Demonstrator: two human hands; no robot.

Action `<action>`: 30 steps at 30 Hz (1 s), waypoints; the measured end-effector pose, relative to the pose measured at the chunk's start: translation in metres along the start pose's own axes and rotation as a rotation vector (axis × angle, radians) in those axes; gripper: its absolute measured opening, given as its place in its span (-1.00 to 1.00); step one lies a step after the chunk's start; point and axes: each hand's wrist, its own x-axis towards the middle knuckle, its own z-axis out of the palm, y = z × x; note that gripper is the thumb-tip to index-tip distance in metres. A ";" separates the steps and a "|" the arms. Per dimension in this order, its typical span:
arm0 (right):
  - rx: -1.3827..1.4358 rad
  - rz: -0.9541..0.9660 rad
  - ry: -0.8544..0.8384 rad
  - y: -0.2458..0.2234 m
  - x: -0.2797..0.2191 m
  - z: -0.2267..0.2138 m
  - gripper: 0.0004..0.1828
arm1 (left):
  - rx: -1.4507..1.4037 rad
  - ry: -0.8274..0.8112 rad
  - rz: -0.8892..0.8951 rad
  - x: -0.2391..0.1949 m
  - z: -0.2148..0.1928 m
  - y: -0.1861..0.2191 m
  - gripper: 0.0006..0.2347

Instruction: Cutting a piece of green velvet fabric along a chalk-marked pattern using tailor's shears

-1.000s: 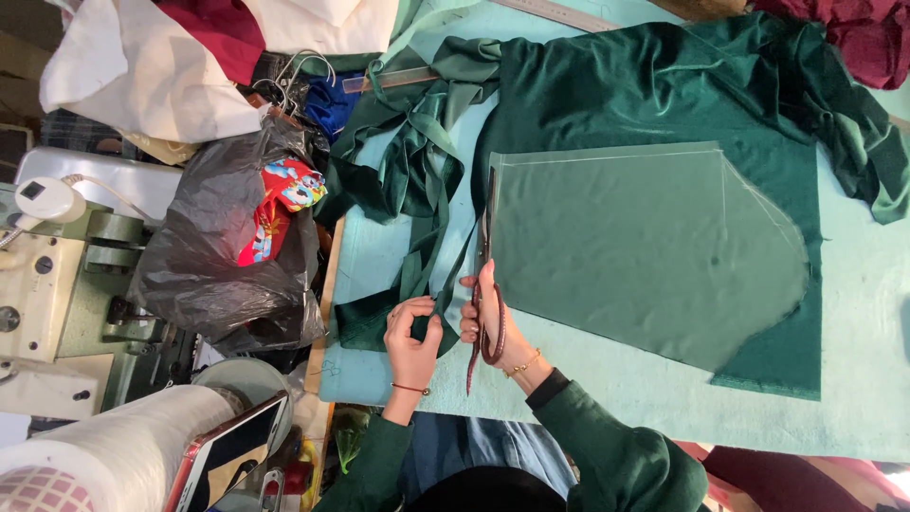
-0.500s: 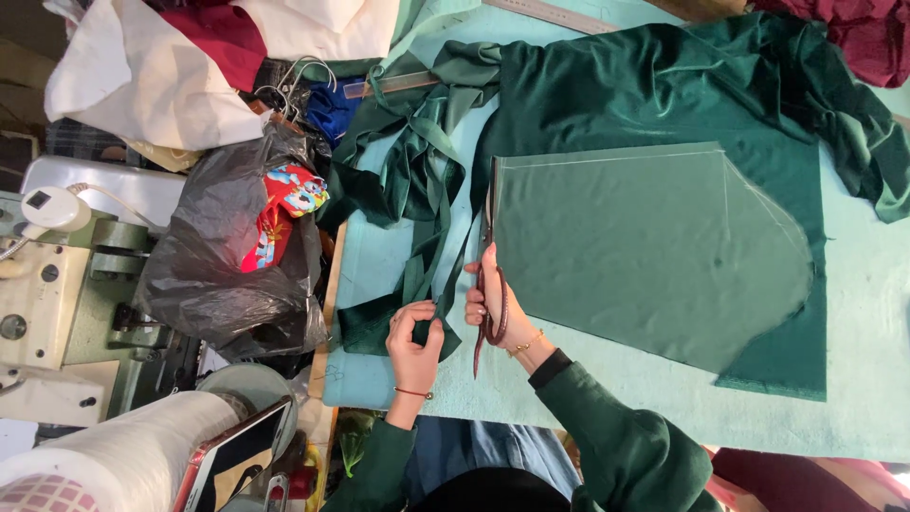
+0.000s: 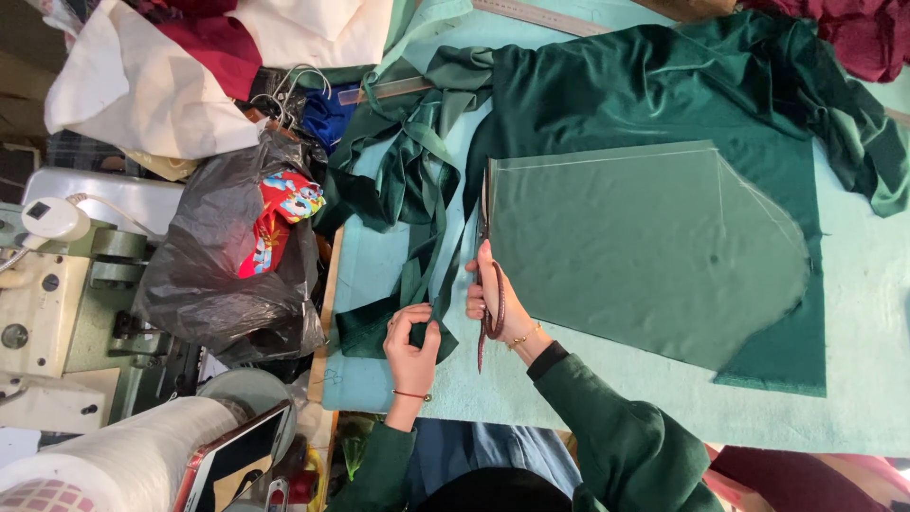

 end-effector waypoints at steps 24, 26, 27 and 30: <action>0.164 -0.117 0.152 0.027 -0.217 -0.326 -0.31 | 0.401 -0.218 0.423 -0.005 0.104 0.097 -0.93; 0.099 -0.135 0.217 0.019 -0.225 -0.361 -0.32 | 0.330 -0.335 0.414 -0.024 0.154 0.113 -0.92; 0.030 -0.153 0.274 0.013 -0.227 -0.382 -0.32 | 0.263 -0.443 0.406 -0.033 0.181 0.121 -0.90; -0.096 -0.168 0.346 0.012 -0.218 -0.445 -0.28 | 0.207 -0.676 0.440 -0.066 0.272 0.136 -0.89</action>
